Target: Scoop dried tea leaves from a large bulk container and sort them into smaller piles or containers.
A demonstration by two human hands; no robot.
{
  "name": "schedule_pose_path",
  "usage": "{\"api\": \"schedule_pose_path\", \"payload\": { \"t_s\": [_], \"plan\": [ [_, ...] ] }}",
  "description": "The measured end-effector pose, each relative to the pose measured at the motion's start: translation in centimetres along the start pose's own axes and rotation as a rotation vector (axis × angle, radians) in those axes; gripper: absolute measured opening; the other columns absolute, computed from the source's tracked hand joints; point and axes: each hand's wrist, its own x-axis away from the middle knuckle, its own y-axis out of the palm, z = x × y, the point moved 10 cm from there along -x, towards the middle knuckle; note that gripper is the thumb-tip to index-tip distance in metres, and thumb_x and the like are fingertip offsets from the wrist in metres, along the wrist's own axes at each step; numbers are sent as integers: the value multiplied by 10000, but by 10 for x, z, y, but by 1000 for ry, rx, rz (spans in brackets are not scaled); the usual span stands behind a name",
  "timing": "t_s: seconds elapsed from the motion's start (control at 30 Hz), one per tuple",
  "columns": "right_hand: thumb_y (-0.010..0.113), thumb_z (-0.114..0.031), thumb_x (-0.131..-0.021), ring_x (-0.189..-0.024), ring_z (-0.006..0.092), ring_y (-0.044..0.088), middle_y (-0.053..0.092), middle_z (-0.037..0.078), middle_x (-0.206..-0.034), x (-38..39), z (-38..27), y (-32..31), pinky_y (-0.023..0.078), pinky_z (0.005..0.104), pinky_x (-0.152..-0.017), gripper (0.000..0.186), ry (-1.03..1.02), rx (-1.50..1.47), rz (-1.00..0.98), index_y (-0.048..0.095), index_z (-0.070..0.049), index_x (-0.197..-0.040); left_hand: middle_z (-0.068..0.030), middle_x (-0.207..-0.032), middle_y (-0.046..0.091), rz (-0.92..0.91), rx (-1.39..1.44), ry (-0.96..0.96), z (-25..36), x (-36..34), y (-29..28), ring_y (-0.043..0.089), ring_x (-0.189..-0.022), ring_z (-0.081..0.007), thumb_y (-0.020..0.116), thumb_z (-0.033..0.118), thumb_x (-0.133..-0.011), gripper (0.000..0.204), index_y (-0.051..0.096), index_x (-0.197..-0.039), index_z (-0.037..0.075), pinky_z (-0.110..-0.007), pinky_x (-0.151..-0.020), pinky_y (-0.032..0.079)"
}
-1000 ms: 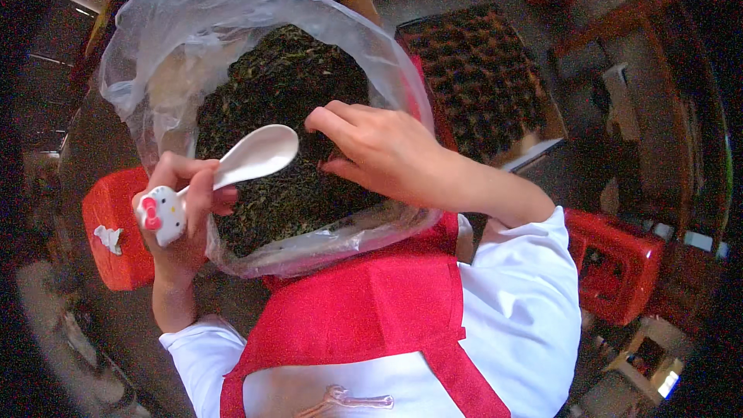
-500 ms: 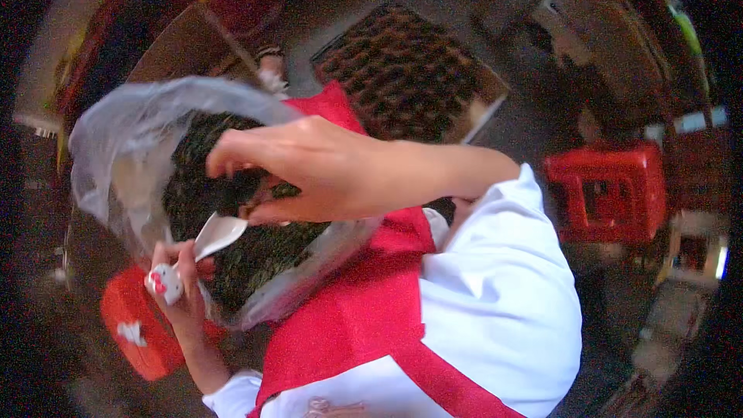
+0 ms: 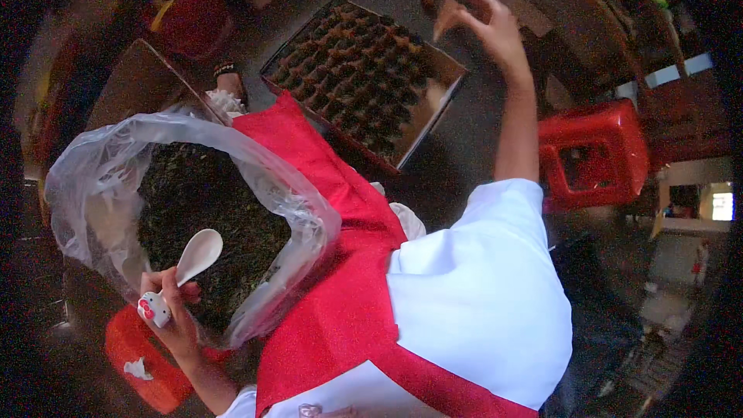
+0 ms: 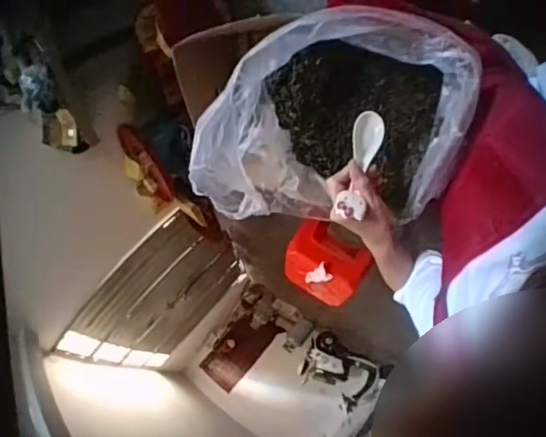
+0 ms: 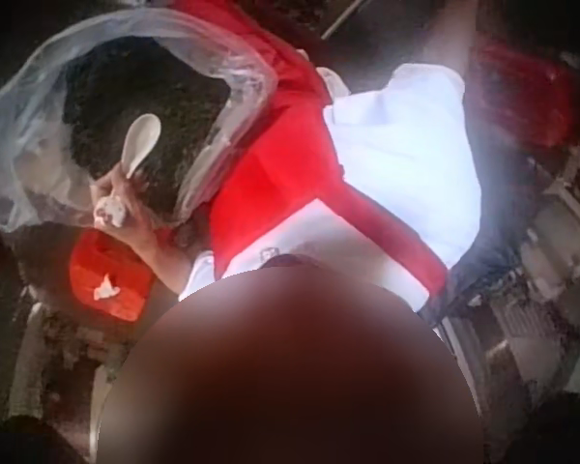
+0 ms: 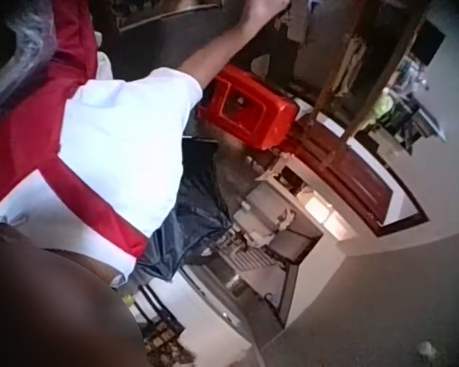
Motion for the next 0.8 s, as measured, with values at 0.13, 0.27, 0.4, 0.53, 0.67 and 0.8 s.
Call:
{"api": "schedule_pose_path", "payload": {
  "t_s": [0.13,0.27,0.4,0.53,0.67,0.8],
  "plan": [
    [674,-108,-881,-1011,107,610,648,46,-1090,13,100,15,491,268,-854,336,223,91,44,588,-45,-1200,-38,-759,571,-7,-15,19,0,2,1,577,-569,-87,533,135,-979,179,600,-913,-17,-216,-490,471],
    [662,-104,-879,-1023,115,609,645,37,-1107,19,123,38,485,277,-878,333,260,119,15,587,-42,-1197,-33,-746,571,-1,-44,-8,-1,5,1,584,-571,-90,532,141,-980,183,600,-912,-15,-215,-489,470],
    [649,-96,-873,-1077,125,586,620,44,-1171,18,153,68,472,292,-909,361,190,84,-142,573,-52,-1223,-32,-745,575,2,-34,-15,-2,6,2,590,-574,-93,540,156,-978,191,603,-912,-12,-216,-491,470],
    [633,-64,-866,-1182,176,538,582,72,-1244,23,158,94,426,319,-999,405,234,93,-240,550,-89,-1262,-78,-785,622,-29,11,-22,-5,8,0,638,-609,-114,562,85,-954,145,592,-931,-55,-220,-509,526],
    [653,-62,-846,-1254,232,495,541,99,-1310,25,175,109,403,371,-1043,480,213,5,-286,511,-108,-1302,-77,-781,626,-40,6,-32,0,8,5,643,-624,-112,558,87,-957,152,589,-942,-61,-218,-513,524],
    [661,-60,-831,-1240,239,521,558,98,-1313,22,150,113,427,381,-1018,513,217,-81,-230,504,-128,-1315,-73,-780,637,-57,-11,-73,-6,8,9,650,-657,-112,567,89,-954,157,587,-944,-66,-220,-546,521]
  ]
}}
